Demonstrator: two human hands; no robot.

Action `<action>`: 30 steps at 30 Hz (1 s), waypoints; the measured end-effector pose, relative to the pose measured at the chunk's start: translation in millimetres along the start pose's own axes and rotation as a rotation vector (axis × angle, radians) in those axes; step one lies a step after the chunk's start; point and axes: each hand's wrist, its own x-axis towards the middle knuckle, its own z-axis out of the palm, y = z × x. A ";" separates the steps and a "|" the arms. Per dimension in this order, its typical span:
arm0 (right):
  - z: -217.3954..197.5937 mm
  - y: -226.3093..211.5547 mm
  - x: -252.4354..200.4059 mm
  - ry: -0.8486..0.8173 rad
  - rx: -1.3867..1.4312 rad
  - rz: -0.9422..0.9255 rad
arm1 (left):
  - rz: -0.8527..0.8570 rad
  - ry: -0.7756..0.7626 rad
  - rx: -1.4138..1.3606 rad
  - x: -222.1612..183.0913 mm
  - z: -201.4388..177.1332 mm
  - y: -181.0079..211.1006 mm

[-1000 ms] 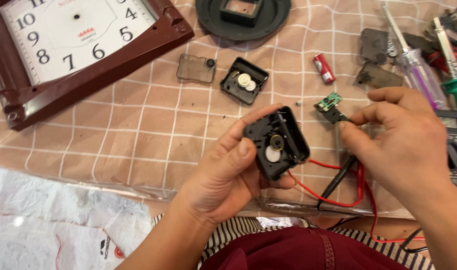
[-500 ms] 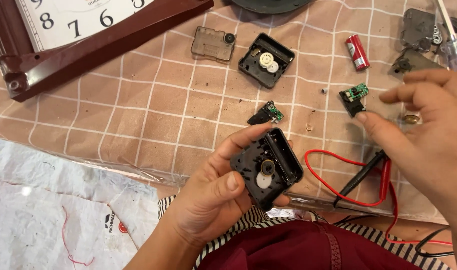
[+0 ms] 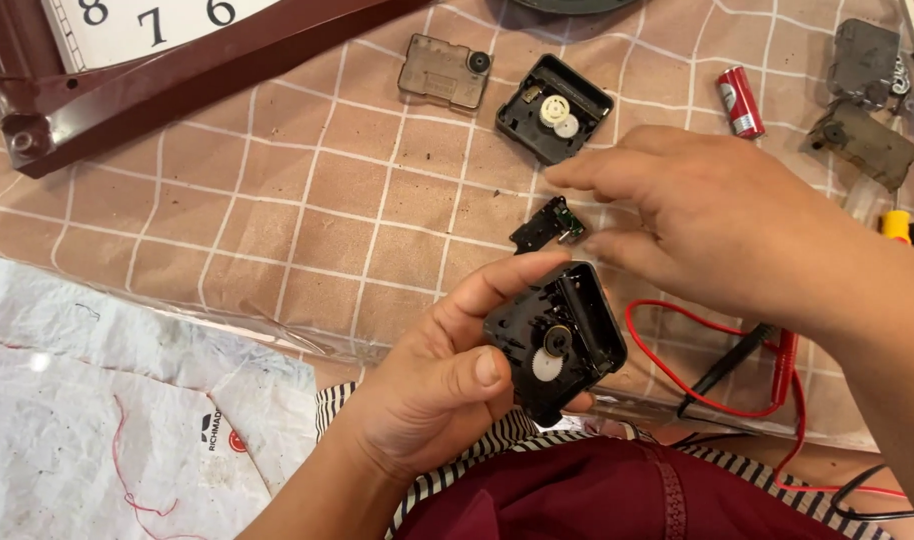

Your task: The person disassembles a small black clock mechanism, removes a circuit board, and inserts a cylindrical battery into the battery holder. They then use a multimeter to test the electrical continuity of the battery holder contacts.

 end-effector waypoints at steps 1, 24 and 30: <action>1.5 0.7 1.7 -0.002 0.000 0.003 | -0.002 0.000 -0.002 0.3 -1.0 -0.6; -61.7 12.1 38.0 -0.050 -0.102 0.163 | 0.008 -0.023 0.014 4.2 -3.0 -2.1; -32.2 61.2 70.5 0.051 -0.191 -0.169 | -0.016 -0.001 0.035 3.0 -3.1 1.2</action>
